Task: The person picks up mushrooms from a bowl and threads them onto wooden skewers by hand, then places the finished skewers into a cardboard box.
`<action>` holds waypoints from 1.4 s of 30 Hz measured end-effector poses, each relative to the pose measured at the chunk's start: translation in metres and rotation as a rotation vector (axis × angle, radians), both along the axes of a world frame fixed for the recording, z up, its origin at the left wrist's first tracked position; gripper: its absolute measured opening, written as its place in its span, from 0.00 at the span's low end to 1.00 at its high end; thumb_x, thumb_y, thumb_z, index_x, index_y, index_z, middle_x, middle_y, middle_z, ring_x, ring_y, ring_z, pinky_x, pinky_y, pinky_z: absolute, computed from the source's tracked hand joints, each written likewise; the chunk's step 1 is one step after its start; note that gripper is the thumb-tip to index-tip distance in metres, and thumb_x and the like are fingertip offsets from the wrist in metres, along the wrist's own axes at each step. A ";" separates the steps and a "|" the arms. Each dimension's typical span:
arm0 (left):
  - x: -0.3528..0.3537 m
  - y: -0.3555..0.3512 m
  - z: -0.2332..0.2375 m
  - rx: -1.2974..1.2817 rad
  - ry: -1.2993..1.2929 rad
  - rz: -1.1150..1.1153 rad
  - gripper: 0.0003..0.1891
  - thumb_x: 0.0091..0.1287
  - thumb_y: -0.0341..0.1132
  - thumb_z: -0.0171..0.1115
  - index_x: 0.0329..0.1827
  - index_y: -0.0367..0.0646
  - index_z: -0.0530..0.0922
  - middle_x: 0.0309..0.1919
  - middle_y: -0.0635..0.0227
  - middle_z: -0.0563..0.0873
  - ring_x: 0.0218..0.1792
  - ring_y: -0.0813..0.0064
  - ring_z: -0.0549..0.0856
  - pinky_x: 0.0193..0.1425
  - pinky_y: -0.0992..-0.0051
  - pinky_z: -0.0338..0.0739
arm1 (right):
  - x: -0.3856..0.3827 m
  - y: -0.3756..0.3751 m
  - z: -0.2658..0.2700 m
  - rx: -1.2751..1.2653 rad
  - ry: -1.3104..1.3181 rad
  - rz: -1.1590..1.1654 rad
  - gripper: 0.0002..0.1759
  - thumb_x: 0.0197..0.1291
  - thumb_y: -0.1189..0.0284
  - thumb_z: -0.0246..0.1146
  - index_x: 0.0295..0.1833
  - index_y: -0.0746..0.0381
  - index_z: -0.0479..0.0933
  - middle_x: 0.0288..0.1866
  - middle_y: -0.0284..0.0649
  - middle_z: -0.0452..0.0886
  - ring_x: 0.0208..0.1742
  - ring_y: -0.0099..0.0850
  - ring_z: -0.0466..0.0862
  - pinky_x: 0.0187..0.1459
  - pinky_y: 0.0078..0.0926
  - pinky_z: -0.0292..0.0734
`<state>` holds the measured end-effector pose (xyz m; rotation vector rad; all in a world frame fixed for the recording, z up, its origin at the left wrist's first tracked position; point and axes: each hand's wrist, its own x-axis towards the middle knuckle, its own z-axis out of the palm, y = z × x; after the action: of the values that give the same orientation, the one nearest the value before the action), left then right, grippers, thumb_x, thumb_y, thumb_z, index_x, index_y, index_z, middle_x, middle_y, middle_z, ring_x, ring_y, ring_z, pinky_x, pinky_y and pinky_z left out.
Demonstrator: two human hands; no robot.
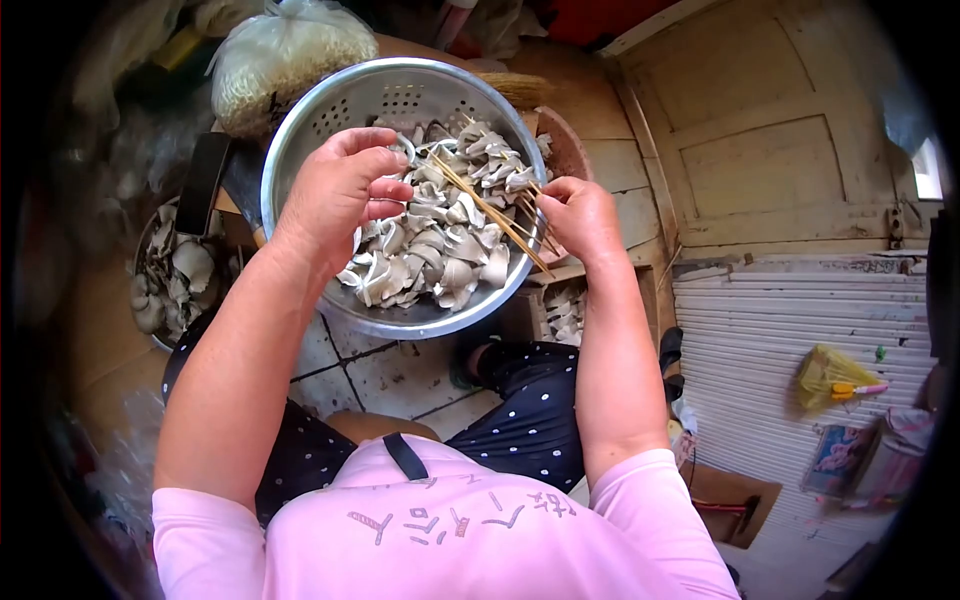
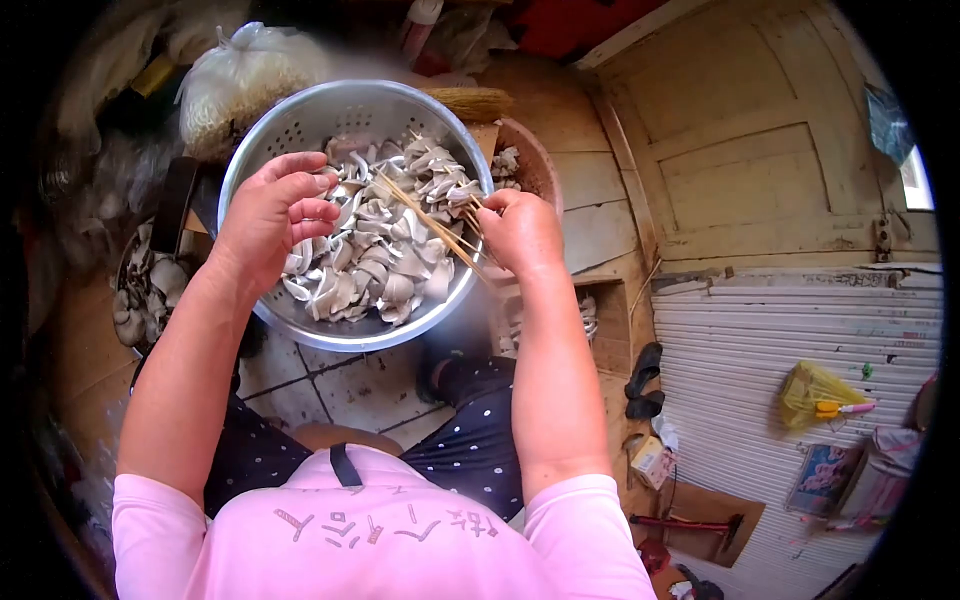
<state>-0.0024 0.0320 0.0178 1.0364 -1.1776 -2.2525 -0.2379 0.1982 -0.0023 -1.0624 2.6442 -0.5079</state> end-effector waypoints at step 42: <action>-0.023 0.046 -0.040 -0.971 -0.670 -1.002 0.15 0.58 0.44 0.69 0.40 0.42 0.85 0.38 0.54 0.88 0.44 0.54 0.86 0.51 0.62 0.79 | 0.054 -0.010 -0.017 0.359 0.256 0.254 0.09 0.56 0.67 0.61 0.35 0.60 0.83 0.34 0.46 0.86 0.40 0.46 0.86 0.44 0.44 0.80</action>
<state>-0.0249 0.0776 -0.0227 0.8304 -3.1559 -1.3191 -0.1836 0.1885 -0.0196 -1.3865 2.6094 0.1610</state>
